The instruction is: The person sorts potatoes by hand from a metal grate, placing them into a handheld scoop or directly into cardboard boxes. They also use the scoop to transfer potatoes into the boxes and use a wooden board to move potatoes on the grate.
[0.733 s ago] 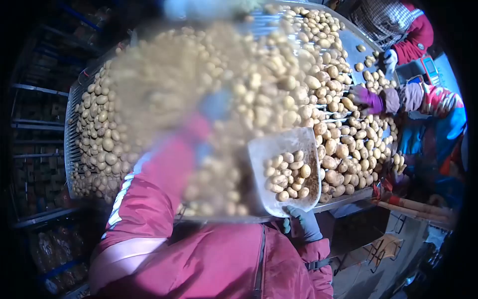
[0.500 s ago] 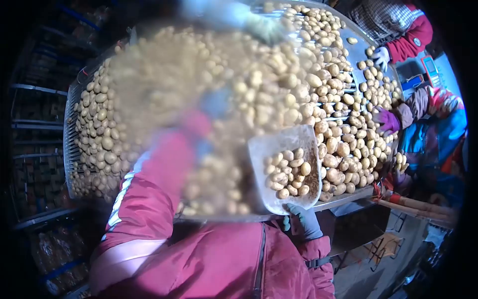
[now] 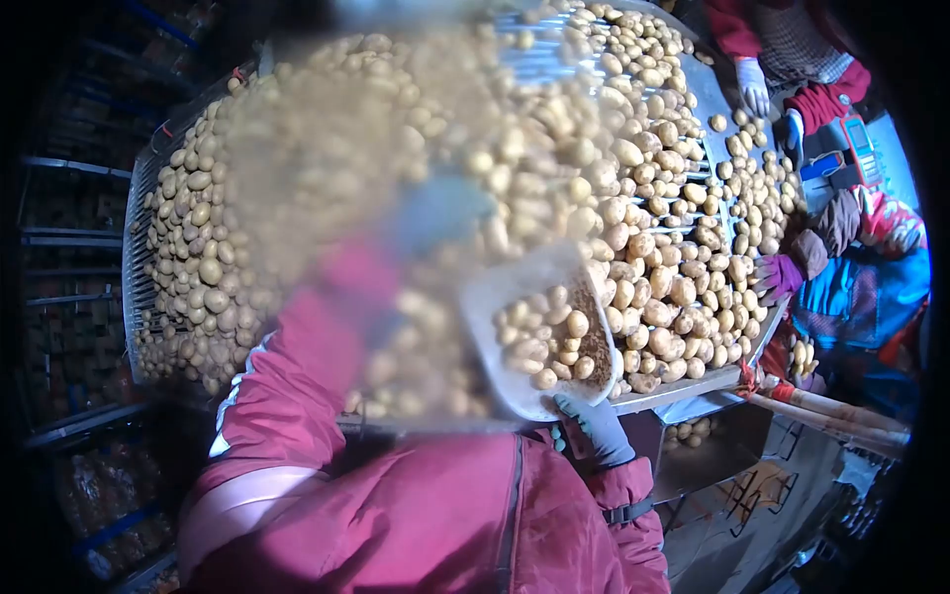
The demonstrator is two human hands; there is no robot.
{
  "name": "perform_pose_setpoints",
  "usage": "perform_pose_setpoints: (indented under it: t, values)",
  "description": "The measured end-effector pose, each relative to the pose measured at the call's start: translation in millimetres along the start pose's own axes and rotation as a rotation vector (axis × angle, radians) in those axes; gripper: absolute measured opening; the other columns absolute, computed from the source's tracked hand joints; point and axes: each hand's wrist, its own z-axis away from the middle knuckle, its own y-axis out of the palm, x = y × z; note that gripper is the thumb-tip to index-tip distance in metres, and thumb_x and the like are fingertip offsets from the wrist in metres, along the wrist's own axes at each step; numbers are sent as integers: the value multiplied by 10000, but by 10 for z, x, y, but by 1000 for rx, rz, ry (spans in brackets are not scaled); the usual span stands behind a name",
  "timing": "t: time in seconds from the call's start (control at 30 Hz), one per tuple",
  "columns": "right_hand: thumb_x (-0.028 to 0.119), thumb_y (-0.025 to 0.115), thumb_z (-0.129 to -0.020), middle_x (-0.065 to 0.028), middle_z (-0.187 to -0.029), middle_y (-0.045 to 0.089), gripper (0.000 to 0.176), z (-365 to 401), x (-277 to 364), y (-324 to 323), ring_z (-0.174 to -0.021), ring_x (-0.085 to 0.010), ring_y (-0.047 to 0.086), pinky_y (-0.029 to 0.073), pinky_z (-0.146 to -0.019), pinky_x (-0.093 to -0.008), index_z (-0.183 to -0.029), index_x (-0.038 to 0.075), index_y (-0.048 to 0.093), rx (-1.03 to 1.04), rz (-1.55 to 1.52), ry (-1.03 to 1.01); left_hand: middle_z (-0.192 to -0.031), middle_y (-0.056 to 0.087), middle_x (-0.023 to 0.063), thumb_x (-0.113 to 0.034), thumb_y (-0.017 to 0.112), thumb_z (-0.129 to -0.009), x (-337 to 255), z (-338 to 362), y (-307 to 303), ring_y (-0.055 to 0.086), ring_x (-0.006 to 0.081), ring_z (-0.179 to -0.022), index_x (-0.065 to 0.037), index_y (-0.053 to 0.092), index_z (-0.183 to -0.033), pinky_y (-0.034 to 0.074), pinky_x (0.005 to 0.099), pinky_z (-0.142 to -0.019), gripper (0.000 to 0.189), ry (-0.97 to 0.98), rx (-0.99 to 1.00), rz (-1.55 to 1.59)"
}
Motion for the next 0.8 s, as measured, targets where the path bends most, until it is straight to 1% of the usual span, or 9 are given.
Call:
perform_pose_setpoints:
  t: [0.07,0.13,0.23,0.27,0.37,0.43,0.47,0.67,0.8]
  values:
    - [91,647,-934,-139,-1089,695,340,-93,-90,-108,-847,-195,685,563,-670,-284,-1245,-30,585,19,30,-7,-936,718,22,-214,651,-965,-21,100,11,669,136,-820,-47,714,-1102,561,299,-750,225,-327,14,408]
    - [89,643,-934,-144,-1052,702,334,-168,-186,-177,-738,-193,681,553,-577,-276,-1239,-34,586,37,63,-21,-972,718,70,-291,662,-950,21,252,-181,684,219,-950,-85,723,-1108,542,359,-889,267,-509,-147,-112]
    - [81,638,-930,-147,-999,704,322,-182,-301,-197,-611,-187,638,510,-472,-271,-1224,-39,589,25,-56,-112,-1025,705,116,-379,688,-909,620,778,106,680,305,-1001,-144,738,-1087,527,415,-925,299,-184,-109,-817]
    - [69,639,-923,-150,-1001,703,324,-178,-278,-204,-622,-187,642,518,-487,-271,-1223,-43,589,13,-80,-64,-1073,696,133,-417,711,-865,112,810,177,664,347,-1035,-171,753,-1048,517,439,-944,309,-515,-52,-629]
    - [49,644,-905,-146,-993,700,316,-37,-56,-25,-597,-181,632,511,-461,-283,-1201,-52,597,-8,-93,59,-1120,676,184,-359,691,-888,-6,699,-29,670,358,-1006,-135,747,-1073,527,427,-914,297,-598,145,-470]
    - [50,651,-902,-132,-998,706,308,-35,-3,61,-687,-188,666,552,-555,-292,-1189,-55,609,-55,-95,12,-1153,667,197,-317,673,-900,584,687,-152,669,367,-993,-114,735,-1103,527,430,-906,293,-171,-135,-670]
    - [58,648,-910,-114,-1015,713,308,-100,-72,-56,-850,-202,693,573,-728,-301,-1196,-53,620,-31,-40,18,-1159,670,187,-277,664,-899,142,442,-246,669,363,-1005,-103,729,-1109,522,445,-924,280,-406,-349,-451]
    - [87,658,-923,-106,-1047,719,283,-264,-342,-406,-953,-202,687,536,-825,-297,-1170,-52,659,-32,131,-67,-1127,684,191,-360,638,-913,912,75,-487,679,362,-1012,-122,730,-1108,523,472,-925,322,-287,-114,-1241]
    - [64,679,-901,-107,-1069,720,302,-255,-235,-329,-954,-203,685,535,-826,-296,-1178,-54,657,-44,51,19,-1087,712,183,-425,638,-897,1006,201,-656,693,363,-985,-118,743,-1062,534,468,-903,365,-323,-38,-868]
